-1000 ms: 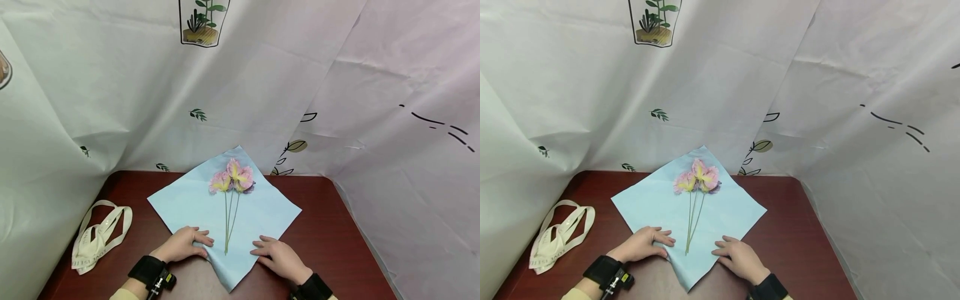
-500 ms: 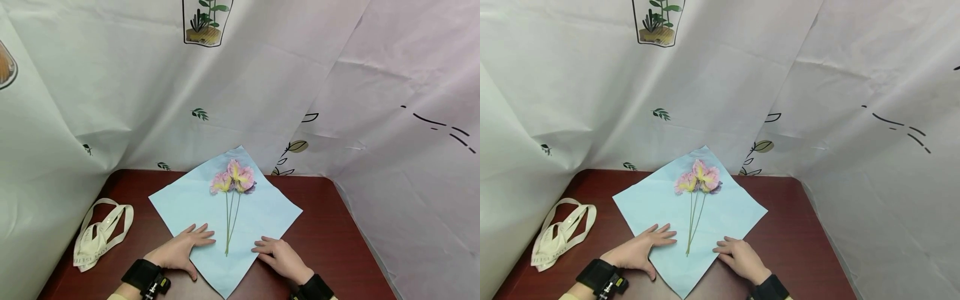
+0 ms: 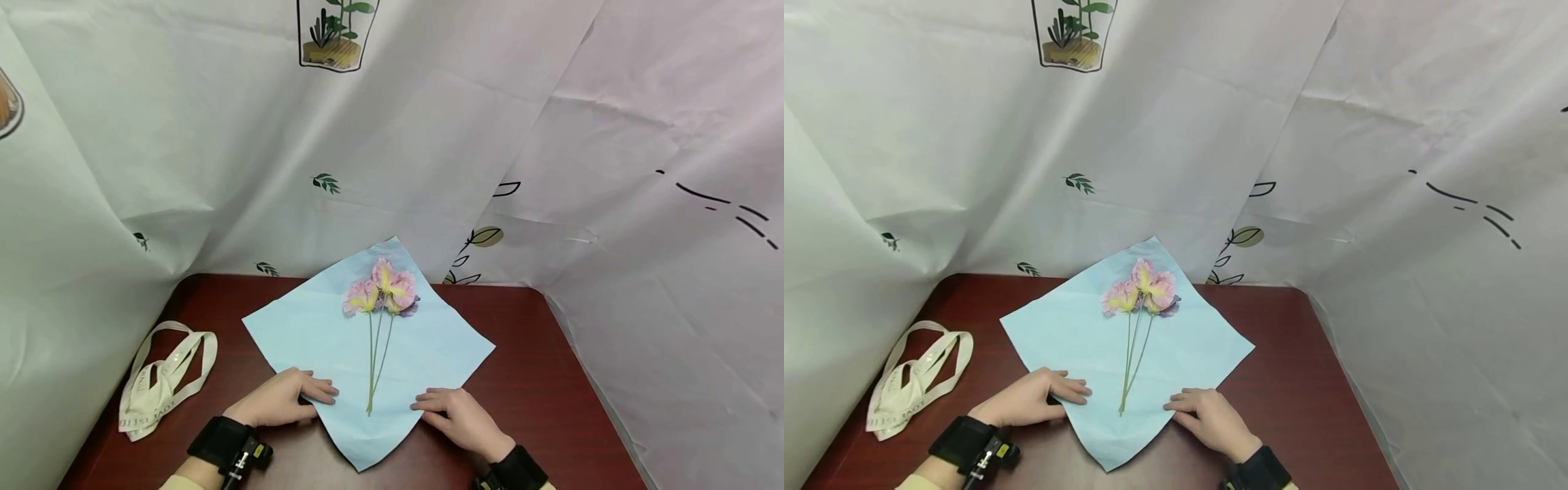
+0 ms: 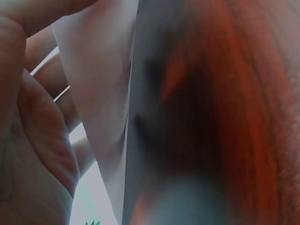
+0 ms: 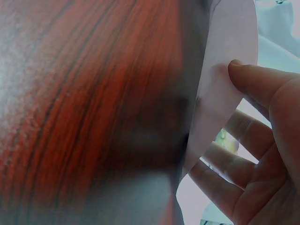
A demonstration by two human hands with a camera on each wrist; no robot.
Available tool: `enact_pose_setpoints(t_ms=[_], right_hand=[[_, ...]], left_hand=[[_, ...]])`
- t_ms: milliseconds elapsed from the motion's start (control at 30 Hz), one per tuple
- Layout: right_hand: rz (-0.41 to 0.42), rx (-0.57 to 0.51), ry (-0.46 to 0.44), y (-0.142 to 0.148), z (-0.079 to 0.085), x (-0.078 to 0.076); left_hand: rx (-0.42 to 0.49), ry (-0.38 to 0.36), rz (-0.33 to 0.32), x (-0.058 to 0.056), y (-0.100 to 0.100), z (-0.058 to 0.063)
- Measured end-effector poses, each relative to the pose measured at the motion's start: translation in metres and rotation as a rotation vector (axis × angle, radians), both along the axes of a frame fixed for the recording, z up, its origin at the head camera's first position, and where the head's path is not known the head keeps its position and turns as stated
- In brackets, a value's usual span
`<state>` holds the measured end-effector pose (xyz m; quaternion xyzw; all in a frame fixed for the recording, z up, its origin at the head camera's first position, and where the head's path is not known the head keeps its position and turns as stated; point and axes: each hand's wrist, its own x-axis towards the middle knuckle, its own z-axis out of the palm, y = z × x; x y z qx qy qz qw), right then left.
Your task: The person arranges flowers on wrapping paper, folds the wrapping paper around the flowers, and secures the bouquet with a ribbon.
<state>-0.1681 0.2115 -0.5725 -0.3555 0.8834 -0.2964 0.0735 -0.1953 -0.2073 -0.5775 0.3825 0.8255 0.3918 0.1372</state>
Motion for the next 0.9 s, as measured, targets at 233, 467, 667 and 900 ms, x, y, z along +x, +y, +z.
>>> enact_pose_setpoints(t_ms=[233, 467, 667, 900], right_hand=[[0.049, -0.018, 0.006, 0.003, 0.008, -0.001], [0.117, -0.023, -0.003, 0.007, 0.013, -0.003], [0.181, -0.03, -0.006, 0.01, 0.018, 0.0], [0.211, -0.078, 0.031, 0.014, 0.025, 0.004]], left_hand=[[0.077, -0.086, 0.008, -0.003, -0.003, 0.006], [0.115, -0.113, -0.001, -0.002, -0.004, 0.006], [0.155, -0.166, -0.043, 0.002, -0.003, 0.007], [0.184, -0.137, -0.048, 0.006, -0.001, 0.013]])
